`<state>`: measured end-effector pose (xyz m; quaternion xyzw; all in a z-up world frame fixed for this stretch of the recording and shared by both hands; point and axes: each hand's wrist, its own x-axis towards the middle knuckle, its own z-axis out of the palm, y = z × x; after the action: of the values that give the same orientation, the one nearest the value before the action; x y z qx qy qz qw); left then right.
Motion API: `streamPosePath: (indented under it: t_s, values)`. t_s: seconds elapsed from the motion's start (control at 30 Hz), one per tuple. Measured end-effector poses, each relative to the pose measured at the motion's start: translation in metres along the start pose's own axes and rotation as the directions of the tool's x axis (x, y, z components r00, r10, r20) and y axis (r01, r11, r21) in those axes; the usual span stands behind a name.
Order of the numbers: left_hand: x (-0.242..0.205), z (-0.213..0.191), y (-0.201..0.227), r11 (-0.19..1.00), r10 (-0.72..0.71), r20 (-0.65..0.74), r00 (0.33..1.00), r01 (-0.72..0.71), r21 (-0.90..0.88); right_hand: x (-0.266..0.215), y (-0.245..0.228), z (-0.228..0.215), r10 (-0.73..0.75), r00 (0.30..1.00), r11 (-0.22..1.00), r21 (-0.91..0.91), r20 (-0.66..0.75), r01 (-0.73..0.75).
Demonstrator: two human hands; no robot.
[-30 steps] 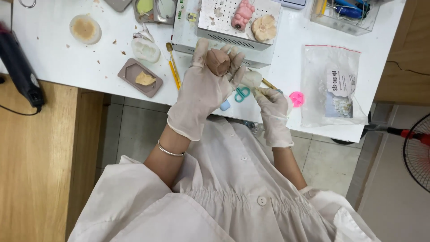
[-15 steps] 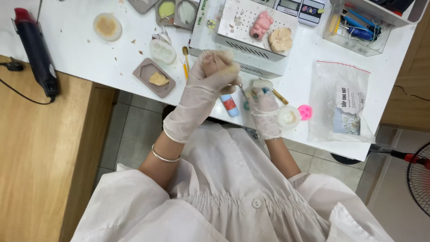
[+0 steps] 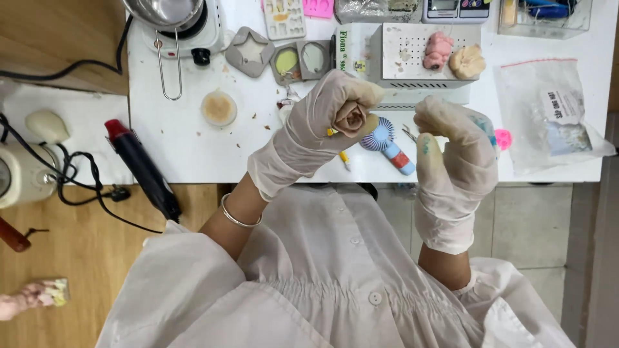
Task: Detailing a rose-shaped wax candle using a sculpting tool at a workshop bench.
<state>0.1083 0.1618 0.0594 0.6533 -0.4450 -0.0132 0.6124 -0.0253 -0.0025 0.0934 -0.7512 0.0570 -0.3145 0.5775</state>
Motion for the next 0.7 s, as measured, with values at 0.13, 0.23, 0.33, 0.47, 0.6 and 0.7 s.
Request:
streamPosePath:
  t_s: [0.13,0.23,0.33,0.47,0.6,0.7]
  values:
    - [0.006,-0.019,-0.005,0.998,0.058,0.070,0.996,-0.055,-0.041,0.001,-0.027,0.028,-0.036,0.999,0.992,-0.125,-0.010,0.035]
    - [0.012,-0.023,-0.010,0.996,0.085,0.085,0.993,-0.083,-0.033,0.009,-0.040,0.042,-0.099,0.993,0.952,-0.285,0.065,0.113]
    - [0.018,-0.024,-0.013,0.993,0.118,0.088,0.989,-0.116,-0.034,0.012,-0.040,0.045,-0.148,0.982,0.923,-0.341,0.116,0.180]
    - [0.026,-0.026,-0.010,0.997,0.081,0.135,0.988,-0.078,-0.025,0.025,-0.048,0.051,-0.217,0.960,0.818,-0.504,0.176,0.277]
    - [0.032,-0.030,-0.004,0.997,0.073,0.151,0.986,-0.066,-0.045,0.034,-0.046,0.050,-0.234,0.948,0.772,-0.551,0.217,0.317]
    - [0.033,-0.028,-0.006,0.993,0.095,0.137,0.986,-0.085,-0.076,0.036,-0.037,0.045,-0.245,0.939,0.760,-0.554,0.242,0.341]
